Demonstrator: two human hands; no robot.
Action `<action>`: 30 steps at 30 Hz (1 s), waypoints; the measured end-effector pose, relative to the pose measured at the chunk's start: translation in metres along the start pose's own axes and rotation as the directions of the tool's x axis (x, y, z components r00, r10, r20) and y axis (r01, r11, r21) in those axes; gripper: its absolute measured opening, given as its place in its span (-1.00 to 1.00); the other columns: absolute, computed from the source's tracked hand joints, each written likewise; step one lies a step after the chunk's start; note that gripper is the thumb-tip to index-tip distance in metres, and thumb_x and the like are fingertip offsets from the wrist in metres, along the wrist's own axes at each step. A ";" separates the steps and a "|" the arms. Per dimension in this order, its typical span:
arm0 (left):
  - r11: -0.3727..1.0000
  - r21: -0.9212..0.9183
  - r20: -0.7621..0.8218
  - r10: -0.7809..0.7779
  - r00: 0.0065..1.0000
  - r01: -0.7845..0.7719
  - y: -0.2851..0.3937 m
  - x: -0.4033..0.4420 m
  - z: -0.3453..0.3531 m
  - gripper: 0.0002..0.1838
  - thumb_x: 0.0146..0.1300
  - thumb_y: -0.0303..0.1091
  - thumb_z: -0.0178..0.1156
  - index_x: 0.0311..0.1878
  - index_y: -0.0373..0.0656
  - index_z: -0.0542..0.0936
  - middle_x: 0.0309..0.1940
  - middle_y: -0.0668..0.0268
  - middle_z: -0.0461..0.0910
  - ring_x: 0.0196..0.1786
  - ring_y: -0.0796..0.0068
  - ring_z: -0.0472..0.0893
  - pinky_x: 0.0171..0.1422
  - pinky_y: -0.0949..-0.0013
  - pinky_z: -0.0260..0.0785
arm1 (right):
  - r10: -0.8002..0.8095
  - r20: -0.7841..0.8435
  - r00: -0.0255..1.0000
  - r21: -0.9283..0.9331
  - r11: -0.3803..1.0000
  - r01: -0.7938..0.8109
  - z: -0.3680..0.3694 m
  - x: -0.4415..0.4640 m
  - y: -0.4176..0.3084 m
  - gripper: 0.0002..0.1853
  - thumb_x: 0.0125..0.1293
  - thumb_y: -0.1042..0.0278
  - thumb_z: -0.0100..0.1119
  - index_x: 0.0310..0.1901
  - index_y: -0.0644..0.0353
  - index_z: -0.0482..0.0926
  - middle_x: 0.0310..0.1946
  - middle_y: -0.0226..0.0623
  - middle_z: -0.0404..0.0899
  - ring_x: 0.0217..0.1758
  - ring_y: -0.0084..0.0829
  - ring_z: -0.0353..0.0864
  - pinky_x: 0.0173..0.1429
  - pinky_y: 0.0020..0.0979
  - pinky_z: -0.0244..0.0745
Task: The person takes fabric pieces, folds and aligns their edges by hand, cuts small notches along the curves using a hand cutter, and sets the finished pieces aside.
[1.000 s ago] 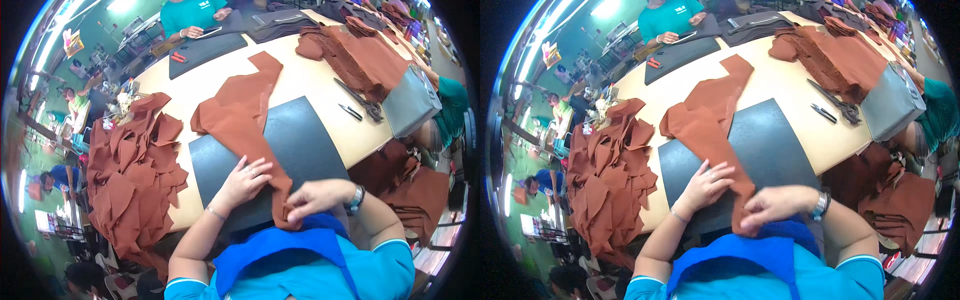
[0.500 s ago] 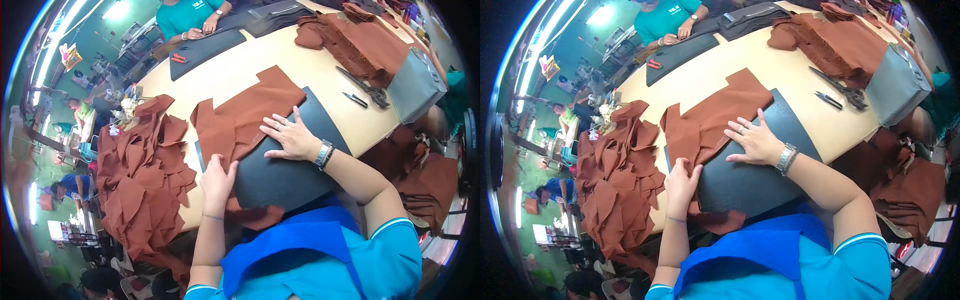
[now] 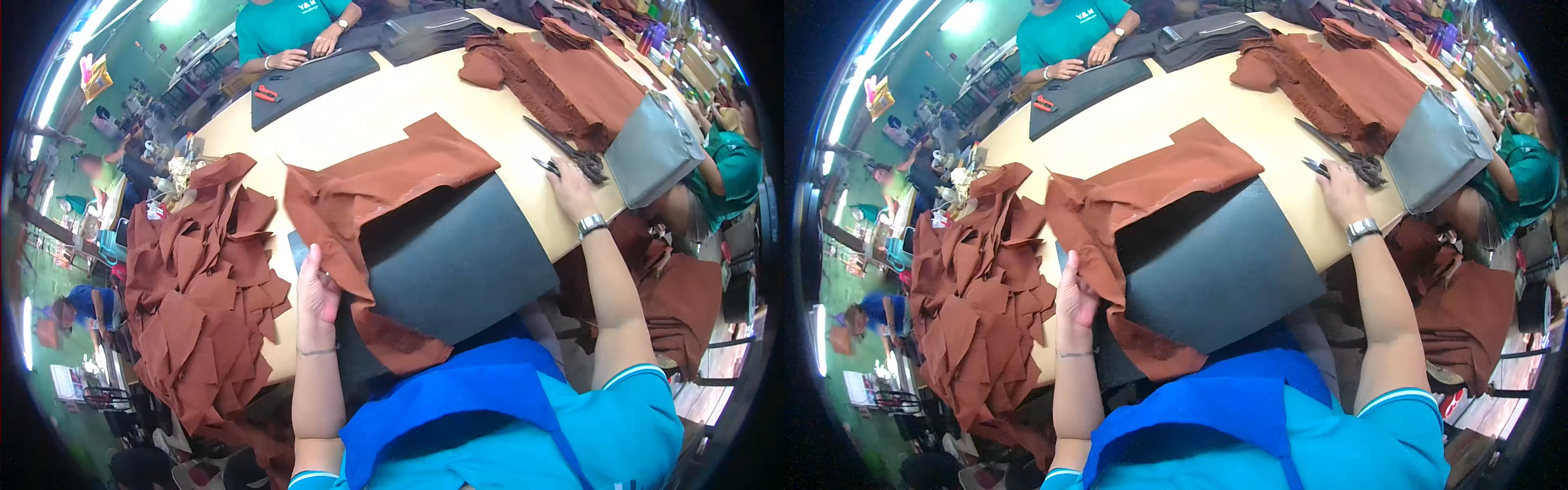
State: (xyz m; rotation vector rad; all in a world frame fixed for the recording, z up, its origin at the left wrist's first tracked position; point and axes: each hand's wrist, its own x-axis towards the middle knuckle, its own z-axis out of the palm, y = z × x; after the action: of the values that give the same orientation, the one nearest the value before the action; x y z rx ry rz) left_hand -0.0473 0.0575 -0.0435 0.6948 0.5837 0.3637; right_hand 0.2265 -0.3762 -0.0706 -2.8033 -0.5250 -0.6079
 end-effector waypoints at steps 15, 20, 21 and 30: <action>0.981 0.059 0.163 -0.190 0.968 0.183 -0.020 -0.020 0.004 -0.48 0.40 -0.39 0.28 0.37 -0.27 0.39 0.10 0.17 0.64 0.12 0.28 0.66 0.24 0.28 0.50 | -0.063 0.347 0.936 0.921 0.214 -0.327 -0.017 0.002 -0.128 -0.66 0.66 0.08 -0.15 0.12 0.12 0.53 -0.43 -0.61 0.31 -0.39 -0.71 0.28 -0.27 -0.61 0.33; 0.958 0.285 0.197 -0.081 0.977 0.022 -0.021 -0.026 0.006 -0.50 0.40 -0.44 0.23 0.36 -0.27 0.38 0.26 0.13 0.53 0.26 0.24 0.57 0.36 0.18 0.41 | -0.435 0.605 0.667 0.747 0.019 -0.665 -0.040 -0.041 -0.215 -0.69 0.65 0.13 -0.17 0.11 0.16 0.46 -0.39 -0.49 0.41 -0.40 -0.66 0.37 -0.28 -0.59 0.40; 0.959 0.271 0.189 -0.137 0.972 0.082 -0.018 -0.023 -0.001 -0.50 0.39 -0.46 0.23 0.36 -0.28 0.38 0.27 0.12 0.51 0.28 0.24 0.55 0.39 0.17 0.39 | -0.490 0.654 0.576 0.675 0.036 -0.737 -0.047 -0.043 -0.226 -0.66 0.65 0.08 -0.16 0.11 0.16 0.47 -0.41 -0.53 0.37 -0.42 -0.69 0.32 -0.32 -0.61 0.35; 0.957 0.287 0.268 -0.126 0.955 0.046 -0.015 -0.036 0.022 -0.53 0.34 -0.37 0.28 0.26 -0.32 0.49 0.08 0.10 0.64 0.10 0.29 0.66 0.20 0.28 0.52 | -0.641 0.464 0.612 0.796 -0.003 -0.605 -0.034 -0.064 -0.279 -0.64 0.44 0.14 0.32 0.05 0.25 0.53 -0.19 -0.50 0.62 -0.13 -0.65 0.55 -0.03 -0.51 0.52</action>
State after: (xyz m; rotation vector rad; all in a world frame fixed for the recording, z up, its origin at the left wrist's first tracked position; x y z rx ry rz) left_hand -0.0597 0.0183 -0.0266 0.9700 0.3921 0.0947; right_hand 0.0515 -0.1505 -0.0290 -1.2151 -0.7030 0.9764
